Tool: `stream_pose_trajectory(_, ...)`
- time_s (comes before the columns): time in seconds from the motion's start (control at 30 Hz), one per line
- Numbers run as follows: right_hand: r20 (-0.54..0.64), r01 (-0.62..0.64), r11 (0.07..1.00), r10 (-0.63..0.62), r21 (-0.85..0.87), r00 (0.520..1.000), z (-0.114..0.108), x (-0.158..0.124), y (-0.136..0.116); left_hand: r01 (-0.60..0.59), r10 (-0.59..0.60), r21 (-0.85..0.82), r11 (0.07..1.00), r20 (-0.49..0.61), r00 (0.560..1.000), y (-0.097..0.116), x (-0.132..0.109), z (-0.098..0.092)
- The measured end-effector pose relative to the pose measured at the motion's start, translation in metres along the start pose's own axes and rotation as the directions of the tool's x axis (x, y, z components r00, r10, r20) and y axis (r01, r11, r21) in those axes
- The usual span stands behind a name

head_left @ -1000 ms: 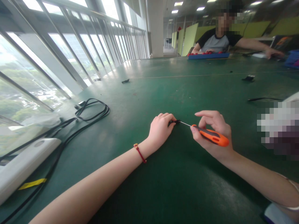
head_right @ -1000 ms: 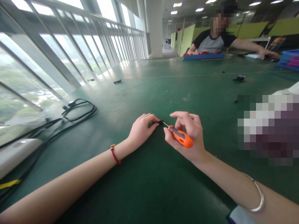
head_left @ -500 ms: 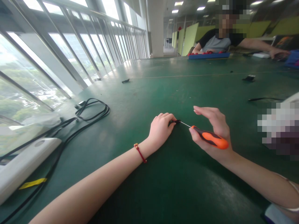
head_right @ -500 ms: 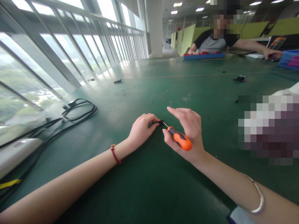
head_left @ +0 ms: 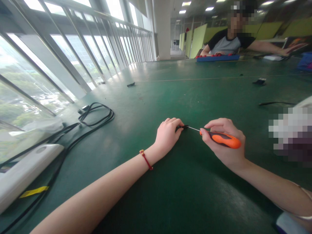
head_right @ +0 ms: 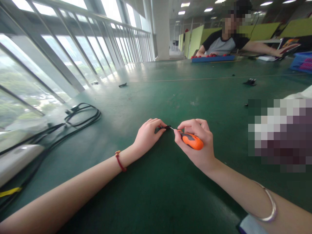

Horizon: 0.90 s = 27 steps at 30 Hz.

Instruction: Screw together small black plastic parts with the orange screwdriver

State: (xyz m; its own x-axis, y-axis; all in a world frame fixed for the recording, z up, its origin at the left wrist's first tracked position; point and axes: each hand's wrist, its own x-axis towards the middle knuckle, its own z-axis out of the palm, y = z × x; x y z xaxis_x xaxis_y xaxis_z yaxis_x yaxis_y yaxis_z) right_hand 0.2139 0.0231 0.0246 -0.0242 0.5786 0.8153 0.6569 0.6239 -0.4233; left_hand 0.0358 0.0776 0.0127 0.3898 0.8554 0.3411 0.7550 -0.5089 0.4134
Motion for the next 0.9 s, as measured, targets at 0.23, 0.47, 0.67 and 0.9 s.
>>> stream_pose_trajectory(0.23, -0.086, -0.057, 0.998, 0.056, -0.006, 0.995, 0.0032, -0.0038, 0.005, -0.001, 0.001, -0.009, 1.0, -0.005, 1.0, -0.001, -0.0001, -0.0002)
stream_pose_trajectory(0.47, -0.057, -0.041, 0.999, 0.041, 0.001, 0.998, 0.0019, -0.0035, 0.0048, -0.001, 0.001, -0.01, 1.0, -0.004, 1.0, -0.0011, 0.0002, 0.0001)
stream_pose_trajectory(0.67, -0.025, -0.008, 0.999, 0.007, -0.041, 1.0, -0.0003, -0.001, 0.0017, -0.001, 0.001, -0.007, 1.0, -0.003, 1.0, -0.0012, 0.0004, 0.0004)
stream_pose_trajectory(0.9, -0.057, -0.046, 0.997, 0.049, 0.063, 0.997, 0.0026, -0.0005, 0.0063, -0.004, 0.003, -0.018, 1.0, -0.009, 1.0, -0.0007, -0.0002, 0.0004)
